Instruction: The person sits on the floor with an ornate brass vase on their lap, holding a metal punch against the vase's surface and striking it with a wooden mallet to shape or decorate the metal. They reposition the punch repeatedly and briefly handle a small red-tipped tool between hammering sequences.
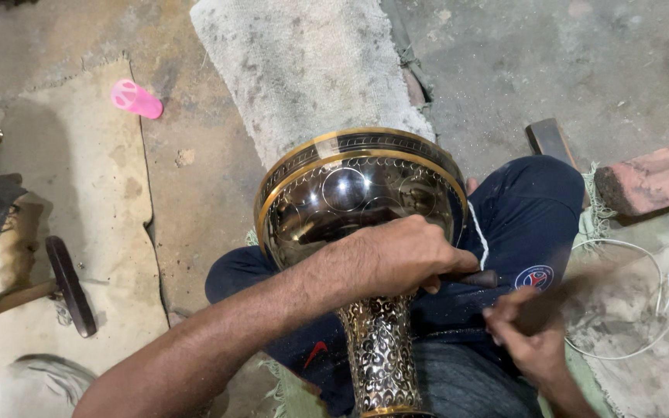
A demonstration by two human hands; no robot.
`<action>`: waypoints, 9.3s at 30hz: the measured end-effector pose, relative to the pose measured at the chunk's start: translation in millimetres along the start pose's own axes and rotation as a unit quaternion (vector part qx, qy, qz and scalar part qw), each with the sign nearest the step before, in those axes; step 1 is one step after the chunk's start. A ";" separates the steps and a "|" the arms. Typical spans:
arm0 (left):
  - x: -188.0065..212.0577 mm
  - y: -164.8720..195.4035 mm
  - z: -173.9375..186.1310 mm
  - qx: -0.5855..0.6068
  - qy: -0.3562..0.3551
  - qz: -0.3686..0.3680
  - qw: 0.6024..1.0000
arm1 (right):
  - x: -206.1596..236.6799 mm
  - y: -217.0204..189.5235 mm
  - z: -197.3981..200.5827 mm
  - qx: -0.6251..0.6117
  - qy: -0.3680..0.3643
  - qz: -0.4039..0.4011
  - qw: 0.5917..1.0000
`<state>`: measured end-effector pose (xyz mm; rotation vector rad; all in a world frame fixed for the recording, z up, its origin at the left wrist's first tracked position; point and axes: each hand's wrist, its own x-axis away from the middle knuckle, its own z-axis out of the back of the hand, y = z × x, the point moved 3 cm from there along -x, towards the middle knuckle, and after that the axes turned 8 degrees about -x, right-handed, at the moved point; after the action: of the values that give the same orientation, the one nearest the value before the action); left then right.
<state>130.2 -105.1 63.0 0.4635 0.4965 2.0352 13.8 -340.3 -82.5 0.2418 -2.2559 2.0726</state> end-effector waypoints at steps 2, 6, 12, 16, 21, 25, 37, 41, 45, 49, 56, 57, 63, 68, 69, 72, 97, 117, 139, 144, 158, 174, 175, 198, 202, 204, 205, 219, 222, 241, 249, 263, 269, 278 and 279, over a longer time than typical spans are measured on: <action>-1.1 -1.2 -0.9 0.002 -0.008 0.006 1.000 | -0.1 -4.3 -0.3 0.067 0.017 0.055 0.996; -3.2 -1.6 -2.4 0.015 -0.019 0.009 1.000 | -0.4 -5.9 -6.4 -0.046 0.013 0.042 0.998; -2.4 -2.9 -1.1 0.022 -0.029 0.006 0.999 | -3.6 -11.4 -13.5 -0.081 -0.014 0.105 0.991; -1.1 -3.8 1.9 0.014 -0.024 -0.005 1.000 | -3.5 -10.0 -7.4 0.138 0.058 0.049 0.988; -1.2 -3.7 2.0 0.021 -0.049 0.009 0.999 | -2.5 -13.6 -3.9 0.190 0.071 0.076 0.976; -1.9 -3.7 3.3 0.012 -0.049 0.007 0.999 | -3.7 -15.5 -7.8 0.078 0.033 0.099 0.991; 0.0 -7.9 0.0 0.048 -0.070 -0.002 0.996 | -9.3 -15.4 -3.9 0.127 0.015 0.049 0.991; 2.1 -10.9 1.1 0.044 -0.062 -0.020 0.997 | -11.8 -12.1 -4.8 0.123 0.023 0.023 0.992; -1.9 -11.8 2.3 0.087 -0.028 -0.024 0.996 | -21.0 -12.5 -6.6 0.131 0.046 -0.065 0.988; -12.0 -9.3 -0.8 0.052 -0.029 -0.034 0.998 | -27.6 -16.6 -20.6 0.205 -0.032 -0.099 0.973; -14.5 -7.8 -4.1 -0.006 -0.088 -0.007 0.996 | -31.4 -27.4 -30.5 0.152 0.035 -0.032 0.987; -14.1 -6.7 -3.8 -0.005 -0.084 -0.013 0.996 | -31.9 -27.9 -29.9 0.147 0.048 -0.049 0.987; -16.3 -6.2 -6.8 0.011 -0.086 -0.004 0.996 | -25.2 -32.7 -29.4 -0.009 0.109 -0.003 0.994; -17.0 -5.1 -8.5 -0.002 -0.102 -0.007 0.995 | -11.8 -32.2 -30.7 -0.002 0.062 0.100 0.993; -17.0 -5.5 -8.2 0.000 -0.111 0.000 0.994 | -10.7 -31.0 -28.7 -0.064 0.071 0.103 0.990; -16.3 -5.9 -5.7 0.002 -0.103 -0.002 0.995 | -9.5 -30.4 -27.9 0.043 0.069 0.108 0.991; 210.9 69.6 -110.2 0.216 0.756 0.390 0.480 | -17.0 -88.8 -66.5 -0.223 -0.049 0.469 0.853; 111.3 112.6 -142.5 0.295 0.906 -0.011 0.304 | -4.0 -172.6 -147.9 -0.388 -0.310 0.266 0.826; 127.9 99.5 -55.4 0.326 0.838 0.077 0.431 | 11.1 -50.4 -40.2 -0.413 -0.171 0.356 0.820; 158.0 74.7 -106.6 0.322 0.857 0.175 0.362 | -1.9 -95.3 -49.7 -0.361 -0.133 0.297 0.874; 117.5 93.6 -185.5 0.386 0.842 0.026 0.375 | -40.8 -69.2 -7.8 -0.428 -0.301 0.244 0.817; 121.2 93.7 -160.1 0.387 0.861 0.137 0.300 | -0.7 -70.3 -44.9 -0.442 -0.313 0.290 0.789; 120.0 94.5 -154.2 0.370 0.859 0.146 0.322 | -0.6 -82.6 -52.9 -0.434 -0.314 0.291 0.792; 134.6 -10.4 -57.3 0.529 0.496 0.168 0.668 | -146.1 -145.2 23.5 0.395 -0.125 -0.059 0.908; 130.4 -11.2 -51.5 0.397 0.487 0.178 0.757 | -151.5 -165.2 11.5 0.398 -0.178 0.017 0.900; 126.7 -11.6 -47.7 0.327 0.471 0.180 0.800 | -154.0 -173.3 1.2 0.431 -0.180 -0.005 0.884; 127.3 -11.2 -46.7 0.324 0.469 0.179 0.802 | -155.2 -176.8 -4.3 0.463 -0.169 -0.025 0.870; 124.8 -11.0 -34.8 0.203 0.427 0.157 0.867 | -159.4 -211.7 -64.1 0.708 -0.217 -0.052 0.670; 126.8 -12.3 -33.6 0.229 0.416 0.187 0.860 | -160.4 -213.8 -69.9 0.750 -0.222 -0.028 0.622; 125.5 -11.2 -46.8 0.253 0.453 0.166 0.839 | -157.9 -221.5 -80.2 0.687 -0.183 -0.037 0.703; 129.6 -10.8 -49.9 0.218 0.457 0.179 0.844 | -153.8 -222.1 -88.6 0.745 -0.268 0.015 0.611; 131.0 -5.7 -31.2 0.188 0.427 0.176 0.867 | -131.3 -235.4 -92.6 0.640 -0.248 0.246 0.685; 132.5 -8.7 -33.0 0.197 0.426 0.159 0.869 | -128.8 -232.9 -90.6 0.648 -0.220 0.266 0.679; 129.8 -20.2 -45.1 0.193 0.393 0.159 0.885 | -122.8 -232.1 -89.1 0.720 -0.198 0.025 0.664; 130.6 -20.6 -45.3 0.200 0.385 0.169 0.885 | -122.7 -233.2 -89.6 0.685 -0.194 0.047 0.701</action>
<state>60.3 11.3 29.9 -0.0654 1.4193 2.4223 167.4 -261.1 135.7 0.6357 -0.2289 3.4881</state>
